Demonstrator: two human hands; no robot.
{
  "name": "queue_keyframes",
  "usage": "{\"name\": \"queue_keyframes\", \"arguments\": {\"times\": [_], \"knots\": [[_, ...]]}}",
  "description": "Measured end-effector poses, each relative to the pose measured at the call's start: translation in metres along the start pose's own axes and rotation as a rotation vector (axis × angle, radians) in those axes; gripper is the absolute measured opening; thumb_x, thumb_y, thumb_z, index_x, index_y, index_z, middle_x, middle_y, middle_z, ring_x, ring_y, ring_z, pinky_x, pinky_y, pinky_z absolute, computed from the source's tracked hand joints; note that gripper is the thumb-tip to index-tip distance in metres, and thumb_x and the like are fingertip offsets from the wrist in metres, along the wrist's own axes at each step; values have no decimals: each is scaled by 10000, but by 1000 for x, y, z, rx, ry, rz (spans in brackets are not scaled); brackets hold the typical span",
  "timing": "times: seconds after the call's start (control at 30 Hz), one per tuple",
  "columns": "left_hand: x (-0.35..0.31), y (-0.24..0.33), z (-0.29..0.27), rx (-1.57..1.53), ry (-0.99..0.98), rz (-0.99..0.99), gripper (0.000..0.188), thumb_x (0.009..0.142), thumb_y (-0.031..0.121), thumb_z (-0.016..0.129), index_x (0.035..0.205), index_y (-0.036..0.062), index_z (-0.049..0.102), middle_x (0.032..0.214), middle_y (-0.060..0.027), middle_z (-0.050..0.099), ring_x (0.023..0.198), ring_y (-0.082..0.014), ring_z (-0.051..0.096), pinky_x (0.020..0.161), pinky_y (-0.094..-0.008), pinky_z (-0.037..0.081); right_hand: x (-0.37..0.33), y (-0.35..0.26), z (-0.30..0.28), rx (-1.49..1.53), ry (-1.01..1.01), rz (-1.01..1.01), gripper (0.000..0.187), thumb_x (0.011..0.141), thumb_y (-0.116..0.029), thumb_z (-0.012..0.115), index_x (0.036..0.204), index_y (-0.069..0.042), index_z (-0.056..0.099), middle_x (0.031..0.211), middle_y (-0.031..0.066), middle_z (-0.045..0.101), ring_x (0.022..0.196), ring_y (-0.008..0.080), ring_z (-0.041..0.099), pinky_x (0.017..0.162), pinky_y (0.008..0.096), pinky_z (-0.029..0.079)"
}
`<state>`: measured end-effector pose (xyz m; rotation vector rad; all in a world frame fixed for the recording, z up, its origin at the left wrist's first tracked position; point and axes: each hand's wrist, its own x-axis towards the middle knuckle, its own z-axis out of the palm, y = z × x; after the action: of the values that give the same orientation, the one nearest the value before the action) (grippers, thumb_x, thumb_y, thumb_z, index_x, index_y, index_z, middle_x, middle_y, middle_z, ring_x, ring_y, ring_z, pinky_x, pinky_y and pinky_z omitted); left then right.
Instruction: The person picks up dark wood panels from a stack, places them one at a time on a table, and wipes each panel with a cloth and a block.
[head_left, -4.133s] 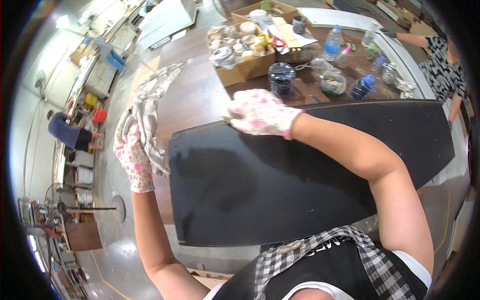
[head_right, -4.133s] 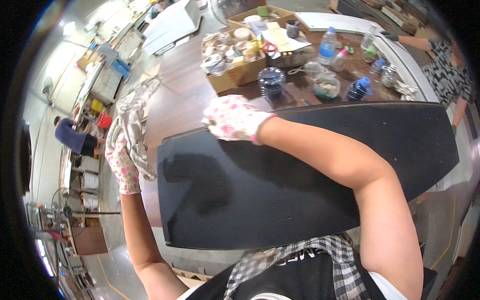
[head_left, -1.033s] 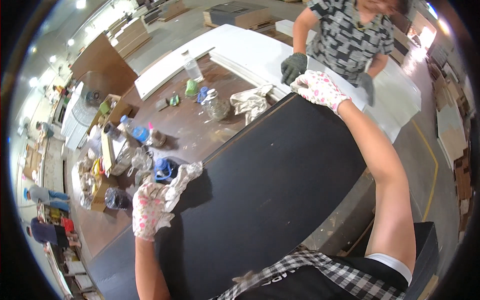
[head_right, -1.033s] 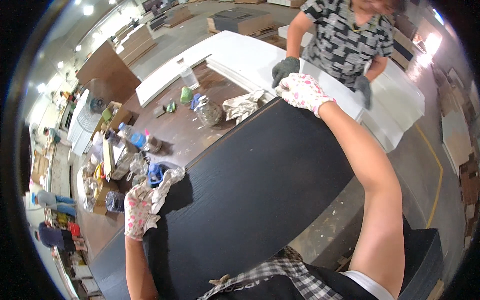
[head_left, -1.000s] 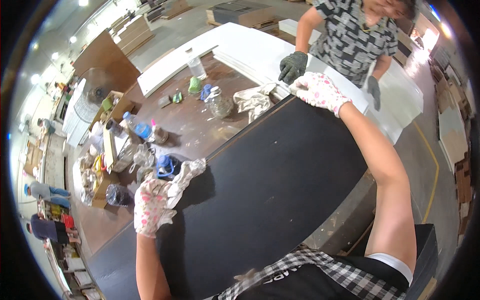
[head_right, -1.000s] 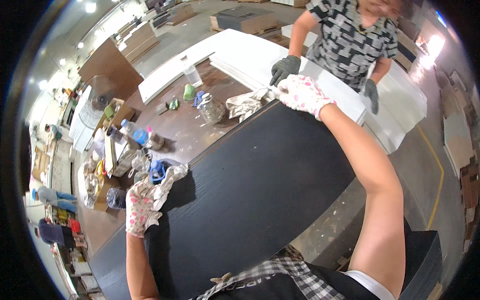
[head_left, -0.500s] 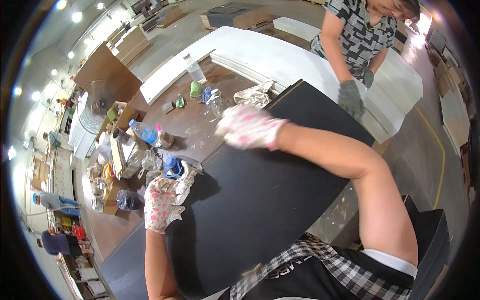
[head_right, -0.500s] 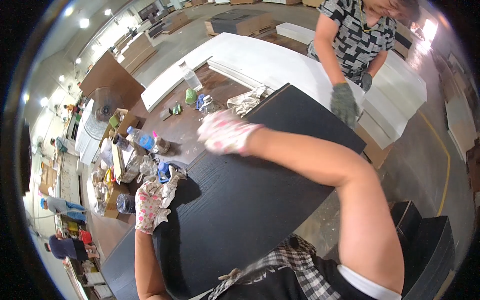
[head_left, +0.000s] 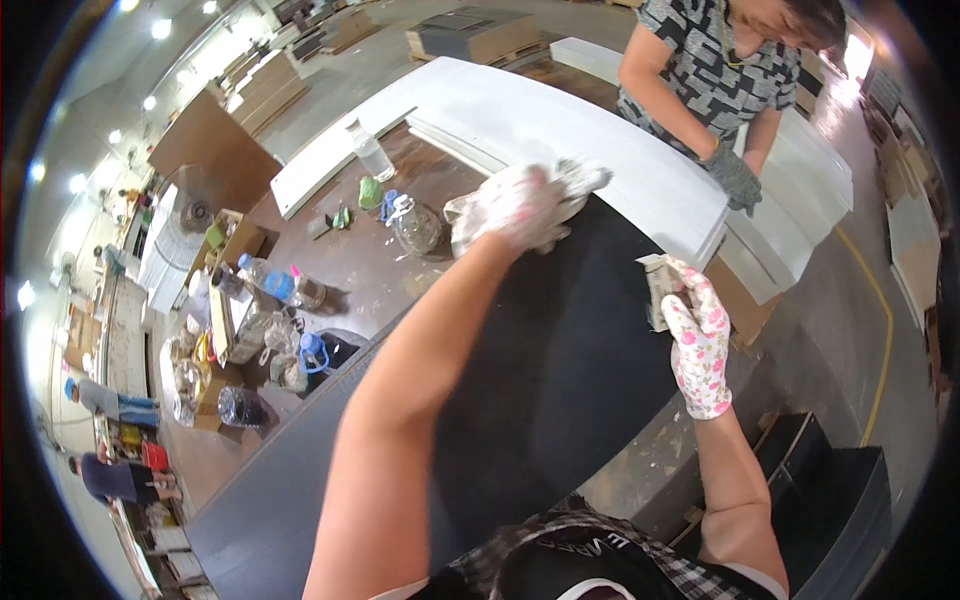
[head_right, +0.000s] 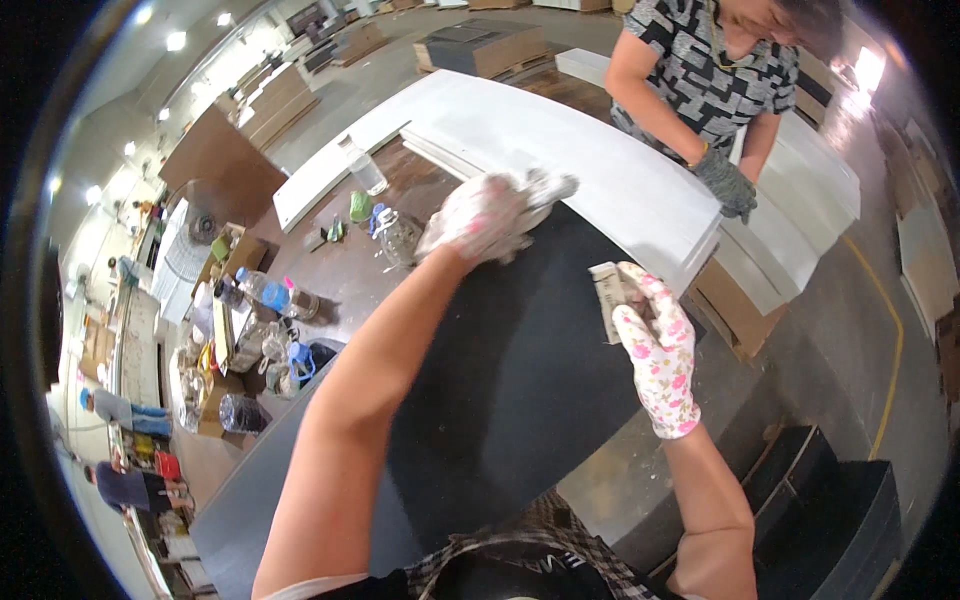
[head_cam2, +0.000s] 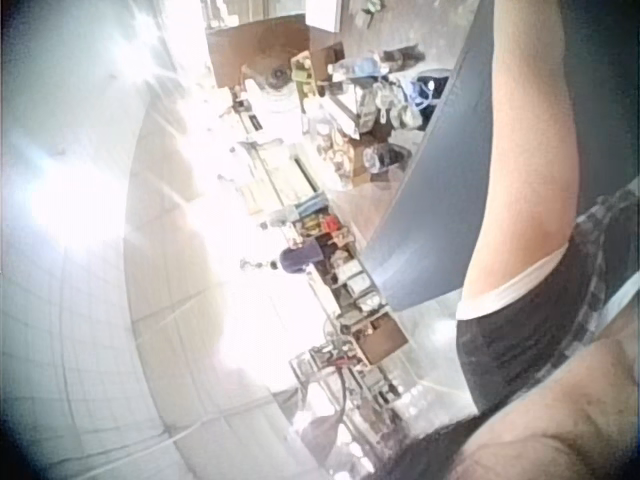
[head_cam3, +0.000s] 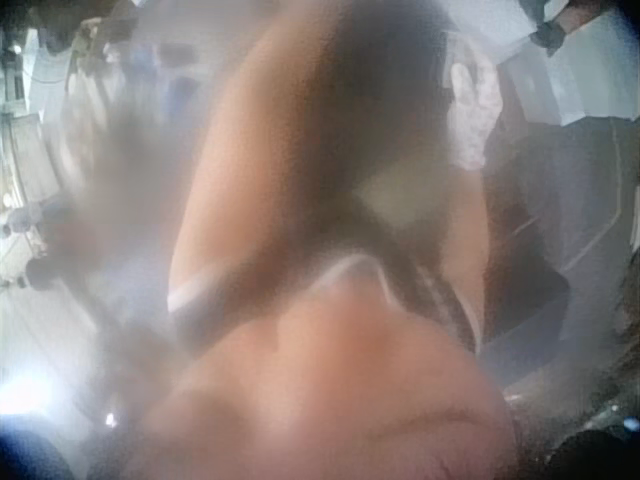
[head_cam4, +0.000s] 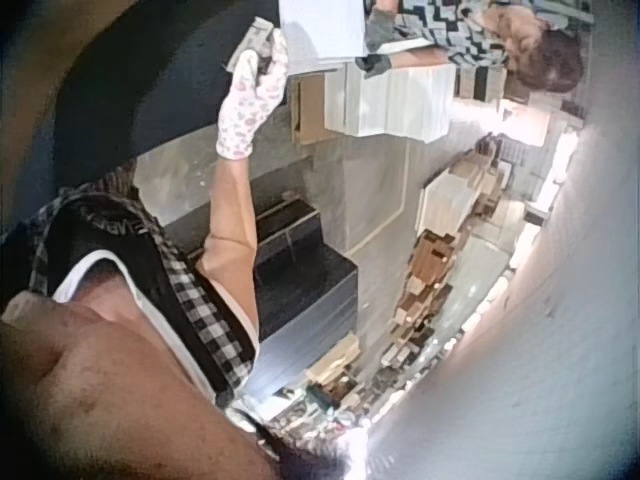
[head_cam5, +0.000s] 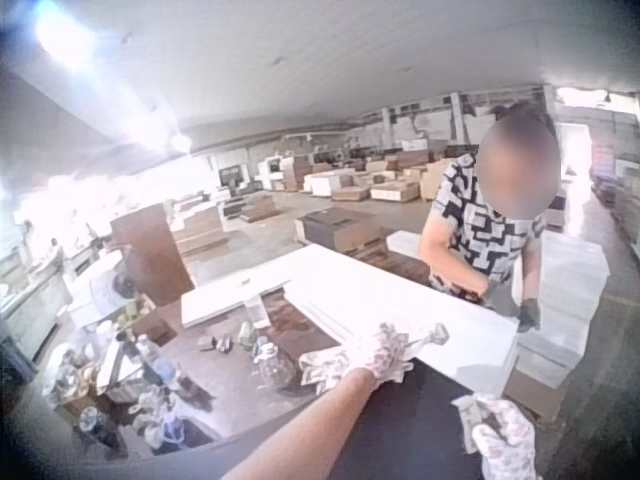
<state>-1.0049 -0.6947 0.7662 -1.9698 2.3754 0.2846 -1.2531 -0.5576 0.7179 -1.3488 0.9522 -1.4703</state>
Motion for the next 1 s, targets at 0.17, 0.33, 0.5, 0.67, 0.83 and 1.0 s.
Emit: {"name": "queue_keyframes", "arguments": {"times": [0.17,0.33,0.5,0.67,0.83,1.0], "knots": [[43,7,13,-230,236,-43,313,780,357,726,956,98,725,834,-110,688,851,-299,694,747,-409,555,-2,-1,7,21,5,3,436,887,40,619,1314,-43,603,1143,21,589,986,106,533,903,244,454],[-30,-4,3,106,38,39,319,784,268,723,1011,44,707,965,-81,677,930,-246,678,775,-374,560,31,-18,-10,-474,-136,-175,371,876,-90,651,1244,-46,634,1126,105,631,1008,227,590,926,331,469],[-145,-111,62,213,137,-28,350,828,163,668,1149,28,633,1068,-120,643,1079,-265,612,959,-344,489,111,-29,35,-955,-440,-334,326,875,-204,668,1161,-45,667,1086,155,678,1021,318,639,929,404,484],[-292,-163,60,-177,420,-120,261,818,95,692,1071,40,662,1014,-112,634,951,-273,615,885,-351,494,166,0,52,-1150,-500,-421,349,880,-322,656,1105,-61,707,1045,162,699,1017,326,655,903,418,497],[-384,-195,81,-304,657,-444,99,872,112,691,913,22,700,909,-131,668,873,-305,629,816,-376,496,181,8,76,-1323,-593,-335,366,883,-352,642,1094,-62,713,1062,191,695,1051,340,647,932,424,490],[-446,-186,77,-568,799,-554,53,873,41,704,907,2,692,928,-81,658,841,-205,624,800,-322,494,158,4,103,-1365,-563,-283,368,831,-263,697,1131,-49,698,1093,190,685,1067,340,637,942,418,482]]}}
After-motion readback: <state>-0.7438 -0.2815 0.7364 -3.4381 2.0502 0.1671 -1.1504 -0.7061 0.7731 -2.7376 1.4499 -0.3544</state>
